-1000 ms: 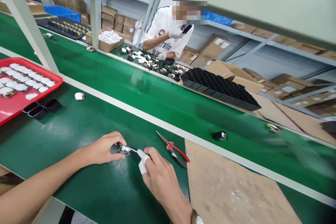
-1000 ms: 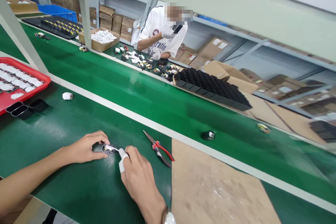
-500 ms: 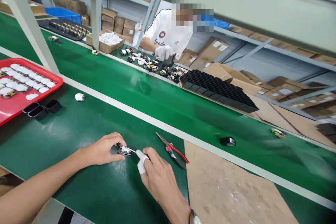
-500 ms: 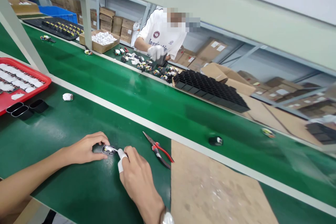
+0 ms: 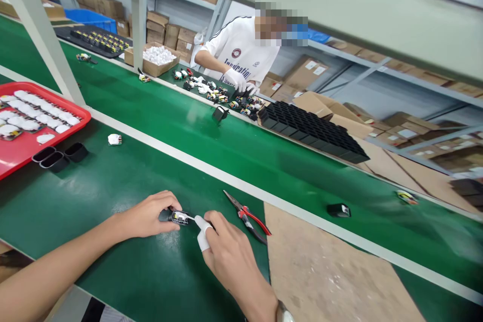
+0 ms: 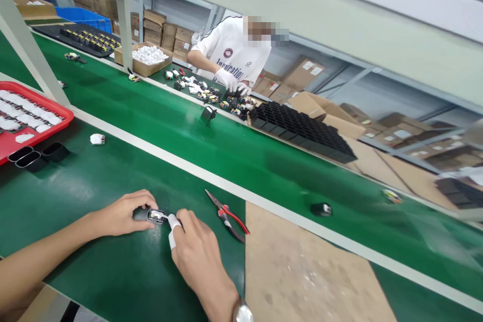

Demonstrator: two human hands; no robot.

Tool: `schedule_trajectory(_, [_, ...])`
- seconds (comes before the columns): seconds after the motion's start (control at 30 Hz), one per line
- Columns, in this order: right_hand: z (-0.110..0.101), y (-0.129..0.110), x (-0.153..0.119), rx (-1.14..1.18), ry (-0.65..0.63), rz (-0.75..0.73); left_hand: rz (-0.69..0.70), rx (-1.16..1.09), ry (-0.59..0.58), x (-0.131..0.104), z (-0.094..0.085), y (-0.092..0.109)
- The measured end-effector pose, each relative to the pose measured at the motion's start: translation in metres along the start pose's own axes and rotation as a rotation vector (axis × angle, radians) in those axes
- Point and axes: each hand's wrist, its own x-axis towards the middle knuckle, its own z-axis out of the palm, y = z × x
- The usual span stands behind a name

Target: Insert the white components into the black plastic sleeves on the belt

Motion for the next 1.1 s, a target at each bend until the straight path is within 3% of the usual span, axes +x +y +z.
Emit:
schedule_trajectory(0.17, [-0.014,0.000,0.011,-0.040,-0.110,-0.041,0.033,0.045,0.019,-0.002,0.000,0.000])
schedule_trajectory(0.3, [-0.016,0.013,0.000,0.022,-0.073,0.040,0.166,0.071,0.025,-0.002,-0.001,-0.004])
schedule_trajectory(0.43, [0.007,0.039,-0.026,0.078,-0.036,0.229,0.291,0.052,0.040,0.000,-0.001,-0.010])
schedule_trajectory(0.57, [0.035,0.054,-0.037,0.029,-0.016,0.277,0.190,0.084,0.031,-0.004,0.000,-0.012])
schedule_trajectory(0.63, [0.040,0.050,-0.033,0.036,-0.012,0.268,0.085,0.116,0.041,-0.006,0.000,-0.011])
schedule_trajectory(0.7, [0.037,0.039,-0.024,0.131,0.008,0.232,0.071,0.128,0.052,-0.006,0.000,-0.010])
schedule_trajectory(0.83, [0.028,0.013,-0.007,0.415,0.005,0.073,0.271,0.111,0.038,-0.003,0.000,-0.008])
schedule_trajectory(0.93, [0.028,0.006,-0.004,0.450,-0.037,0.040,0.322,0.094,0.056,-0.002,0.005,-0.009])
schedule_trajectory(1.03, [0.032,0.012,-0.012,0.394,-0.039,0.092,0.242,-0.030,0.141,0.001,0.010,-0.011])
schedule_trajectory(1.1, [0.036,0.022,-0.020,0.284,-0.013,0.148,0.048,-0.256,0.238,0.005,0.009,-0.012])
